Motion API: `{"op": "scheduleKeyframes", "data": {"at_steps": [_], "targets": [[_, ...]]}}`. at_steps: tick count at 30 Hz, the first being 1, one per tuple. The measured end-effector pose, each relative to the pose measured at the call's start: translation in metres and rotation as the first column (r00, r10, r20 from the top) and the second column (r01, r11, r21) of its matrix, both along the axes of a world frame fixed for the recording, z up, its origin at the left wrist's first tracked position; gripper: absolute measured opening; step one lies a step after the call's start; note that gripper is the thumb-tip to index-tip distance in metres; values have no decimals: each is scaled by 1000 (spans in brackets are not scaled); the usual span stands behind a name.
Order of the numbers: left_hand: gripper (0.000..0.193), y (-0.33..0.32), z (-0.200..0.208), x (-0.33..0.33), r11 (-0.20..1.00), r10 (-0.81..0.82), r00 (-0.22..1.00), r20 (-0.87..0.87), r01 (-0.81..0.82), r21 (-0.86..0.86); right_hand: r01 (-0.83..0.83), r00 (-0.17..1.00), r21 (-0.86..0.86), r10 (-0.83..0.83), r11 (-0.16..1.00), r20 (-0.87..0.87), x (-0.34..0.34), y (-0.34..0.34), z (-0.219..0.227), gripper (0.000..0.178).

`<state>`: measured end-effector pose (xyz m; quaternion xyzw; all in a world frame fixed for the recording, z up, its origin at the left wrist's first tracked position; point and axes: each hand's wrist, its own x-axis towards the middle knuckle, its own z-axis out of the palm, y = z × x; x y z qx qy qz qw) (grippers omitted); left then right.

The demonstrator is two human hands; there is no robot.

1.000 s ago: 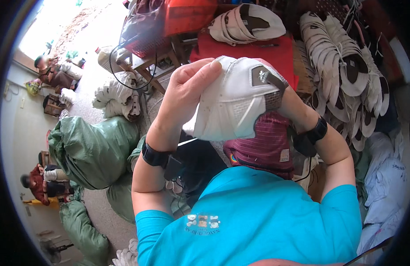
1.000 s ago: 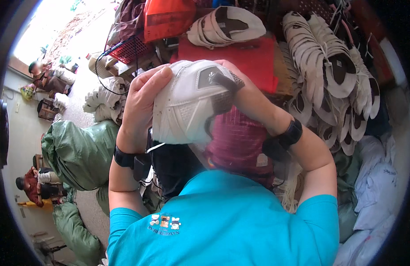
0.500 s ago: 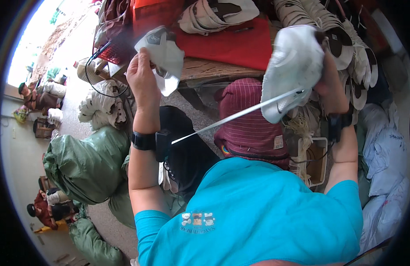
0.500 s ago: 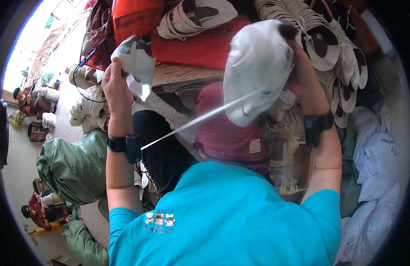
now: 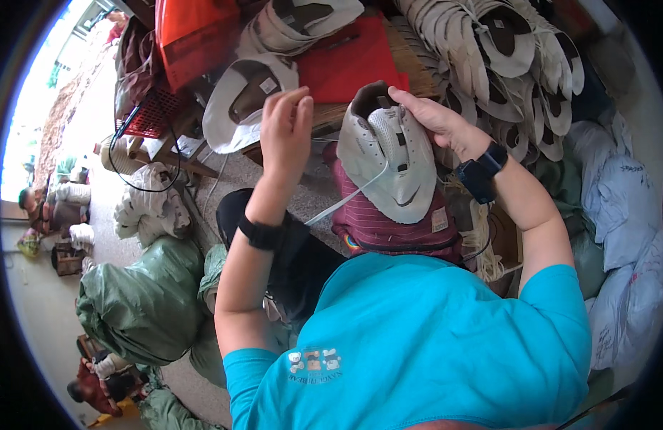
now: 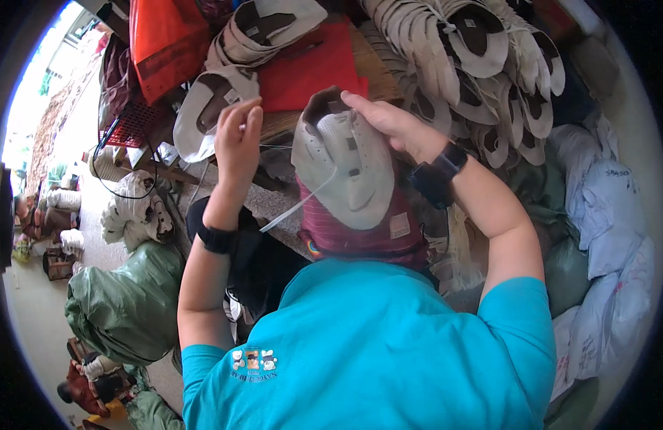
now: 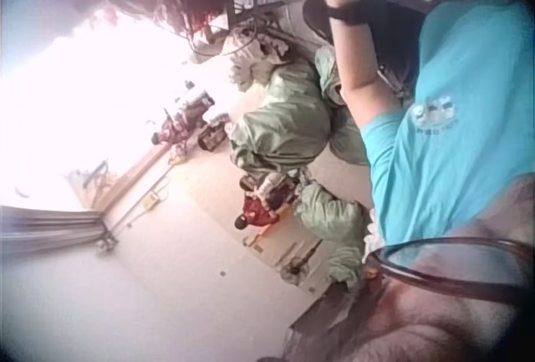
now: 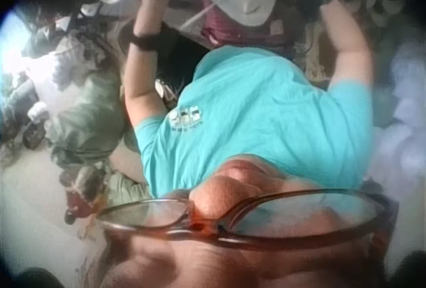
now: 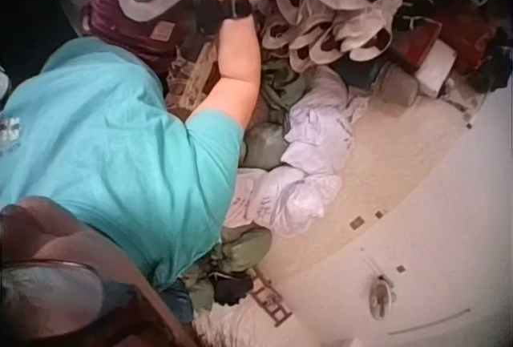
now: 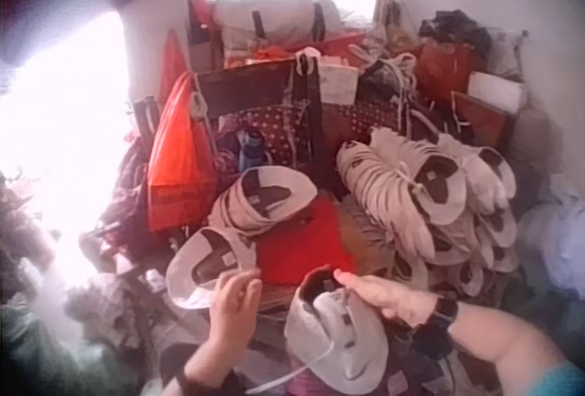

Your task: The person sits on the floor and laces white sneakers. They thread the laces through the eyelets, pull them tight, and tie the shoes. The person handles multiple pairs of shoes, moving them aside after lacing.

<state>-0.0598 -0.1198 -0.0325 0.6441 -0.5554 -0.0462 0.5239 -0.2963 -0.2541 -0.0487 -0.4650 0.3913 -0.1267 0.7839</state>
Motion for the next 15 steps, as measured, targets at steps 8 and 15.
{"op": "scheduleKeyframes", "data": {"at_steps": [8,15], "targets": [[84,33,-24,-69,950,-255,965,65,237,204,-100,994,-254,87,962,-60,1,8,-18,76],[93,36,-67,-54,910,-296,949,-105,314,272,-263,873,-610,-86,747,-481,16,15,-45,94]]}}
